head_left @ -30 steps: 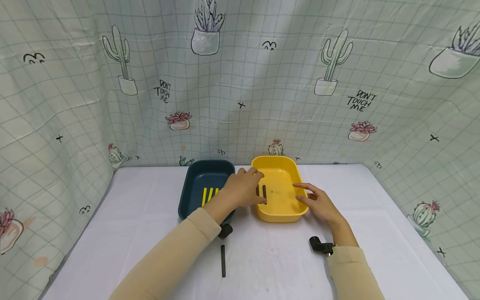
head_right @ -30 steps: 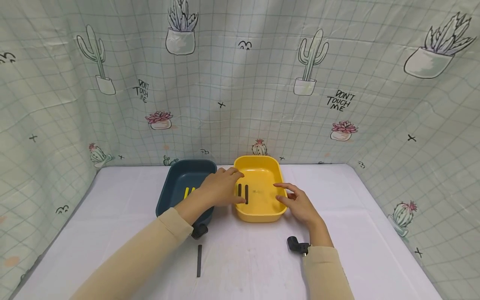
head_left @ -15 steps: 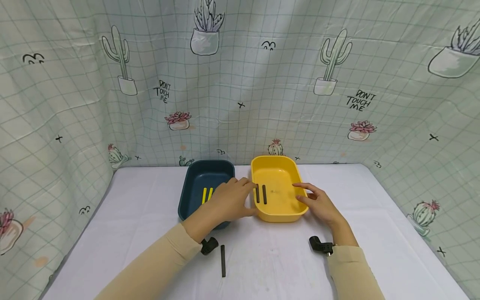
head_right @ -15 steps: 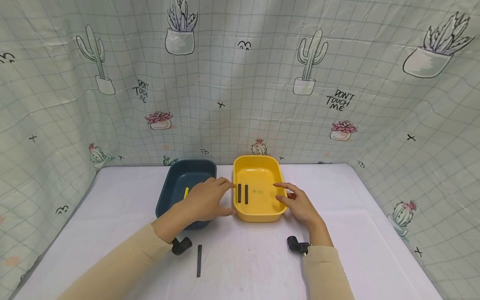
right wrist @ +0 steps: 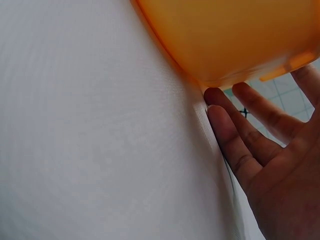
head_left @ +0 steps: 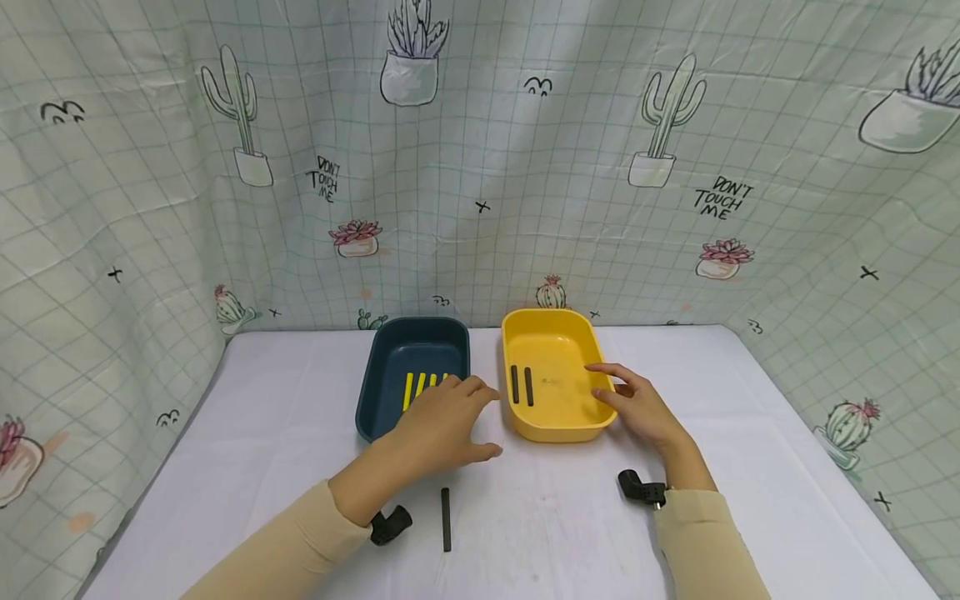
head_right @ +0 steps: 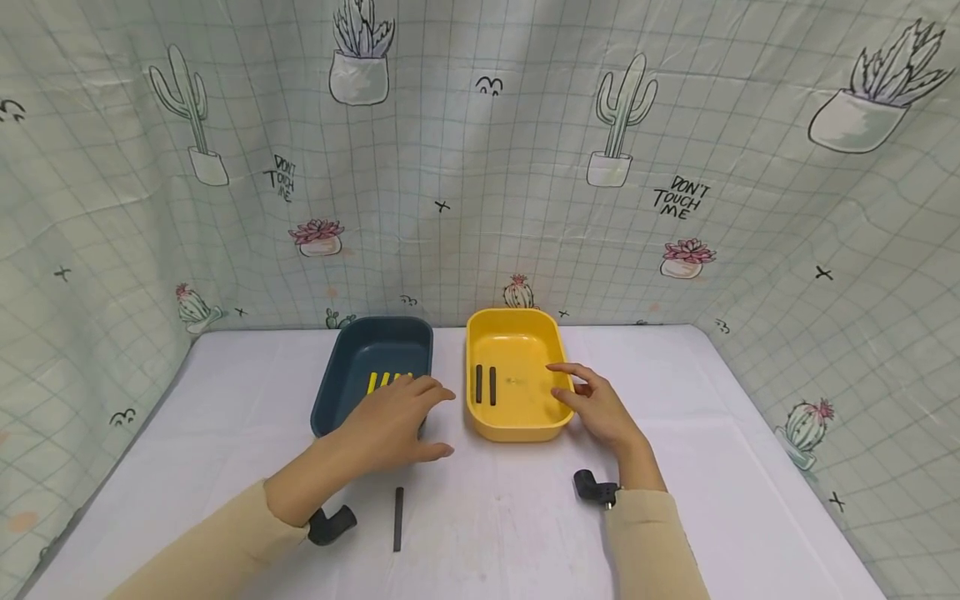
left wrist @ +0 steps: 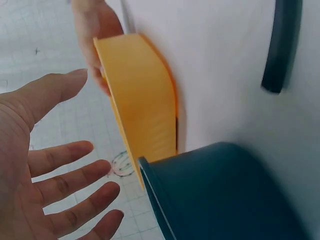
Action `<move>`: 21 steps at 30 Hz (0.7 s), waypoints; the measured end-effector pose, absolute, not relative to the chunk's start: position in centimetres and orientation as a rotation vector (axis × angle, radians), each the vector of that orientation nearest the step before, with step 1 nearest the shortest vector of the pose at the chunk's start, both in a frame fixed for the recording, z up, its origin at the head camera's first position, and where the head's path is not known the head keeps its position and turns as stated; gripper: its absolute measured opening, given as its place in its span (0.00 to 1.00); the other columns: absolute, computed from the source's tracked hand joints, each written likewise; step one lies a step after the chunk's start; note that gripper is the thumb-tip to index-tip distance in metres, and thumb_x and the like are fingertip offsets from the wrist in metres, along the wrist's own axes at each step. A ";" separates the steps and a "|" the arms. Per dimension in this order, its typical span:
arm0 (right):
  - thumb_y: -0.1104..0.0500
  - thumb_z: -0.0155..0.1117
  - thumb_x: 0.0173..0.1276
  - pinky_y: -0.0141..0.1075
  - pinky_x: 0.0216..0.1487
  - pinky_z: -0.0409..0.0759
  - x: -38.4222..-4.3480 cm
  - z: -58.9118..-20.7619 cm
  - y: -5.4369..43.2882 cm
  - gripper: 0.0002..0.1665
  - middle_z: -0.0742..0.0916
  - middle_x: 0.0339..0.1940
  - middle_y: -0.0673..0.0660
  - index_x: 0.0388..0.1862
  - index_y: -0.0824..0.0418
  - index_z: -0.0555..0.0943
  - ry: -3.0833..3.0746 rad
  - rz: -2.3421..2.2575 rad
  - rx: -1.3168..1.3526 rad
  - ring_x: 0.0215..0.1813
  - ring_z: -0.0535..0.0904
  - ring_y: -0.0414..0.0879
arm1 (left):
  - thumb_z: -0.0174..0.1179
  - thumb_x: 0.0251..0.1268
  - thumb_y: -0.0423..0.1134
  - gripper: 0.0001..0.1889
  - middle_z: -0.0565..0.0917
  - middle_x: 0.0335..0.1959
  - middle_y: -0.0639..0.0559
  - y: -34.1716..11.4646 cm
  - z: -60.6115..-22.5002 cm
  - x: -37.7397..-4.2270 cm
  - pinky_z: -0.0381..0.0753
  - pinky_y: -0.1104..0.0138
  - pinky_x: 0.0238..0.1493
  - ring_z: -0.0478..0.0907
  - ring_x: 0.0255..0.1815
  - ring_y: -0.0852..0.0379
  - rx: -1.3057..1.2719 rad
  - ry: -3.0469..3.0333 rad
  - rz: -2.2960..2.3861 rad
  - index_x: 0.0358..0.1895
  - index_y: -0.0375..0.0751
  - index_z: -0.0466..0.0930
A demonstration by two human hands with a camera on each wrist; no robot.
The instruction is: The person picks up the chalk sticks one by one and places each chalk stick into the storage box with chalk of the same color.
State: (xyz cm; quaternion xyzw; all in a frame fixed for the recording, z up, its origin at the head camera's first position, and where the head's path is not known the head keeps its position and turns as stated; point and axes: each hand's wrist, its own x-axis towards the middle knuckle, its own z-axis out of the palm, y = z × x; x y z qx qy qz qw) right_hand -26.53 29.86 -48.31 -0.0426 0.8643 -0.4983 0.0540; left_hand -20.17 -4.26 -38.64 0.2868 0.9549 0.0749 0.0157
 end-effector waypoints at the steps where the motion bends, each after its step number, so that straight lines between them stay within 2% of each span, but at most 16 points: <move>1: 0.51 0.65 0.77 0.36 0.53 0.74 -26.5 -48.3 29.9 0.28 0.70 0.81 0.61 0.74 0.49 0.76 2.627 -1.512 -0.128 0.60 0.78 0.54 | 0.73 0.59 0.63 0.37 0.80 0.67 0.51 -4.4 -38.7 -19.9 0.83 0.57 0.61 0.78 0.62 0.50 0.892 2.966 0.244 0.68 0.49 0.78; 8: 0.51 0.65 0.77 0.33 0.48 0.75 -26.7 -48.4 30.0 0.29 0.70 0.80 0.61 0.74 0.50 0.75 2.613 -1.523 -0.127 0.53 0.76 0.51 | 0.74 0.59 0.61 0.33 0.82 0.58 0.52 -5.5 -39.2 -18.2 0.86 0.60 0.51 0.81 0.51 0.54 0.848 2.896 0.345 0.64 0.48 0.80; 11: 0.51 0.65 0.77 0.34 0.47 0.74 -26.8 -48.4 30.0 0.29 0.70 0.80 0.61 0.74 0.50 0.75 2.609 -1.518 -0.124 0.53 0.76 0.51 | 0.75 0.58 0.59 0.32 0.83 0.55 0.52 -6.0 -39.6 -17.7 0.85 0.60 0.48 0.81 0.46 0.56 0.837 2.876 0.363 0.61 0.47 0.82; 21: 0.49 0.65 0.77 0.36 0.54 0.75 -26.5 -48.2 29.9 0.29 0.68 0.82 0.61 0.74 0.48 0.75 2.626 -1.490 -0.106 0.61 0.77 0.55 | 0.76 0.56 0.59 0.31 0.84 0.51 0.53 -7.1 -40.7 -16.1 0.87 0.58 0.50 0.83 0.46 0.56 0.838 2.824 0.360 0.58 0.45 0.83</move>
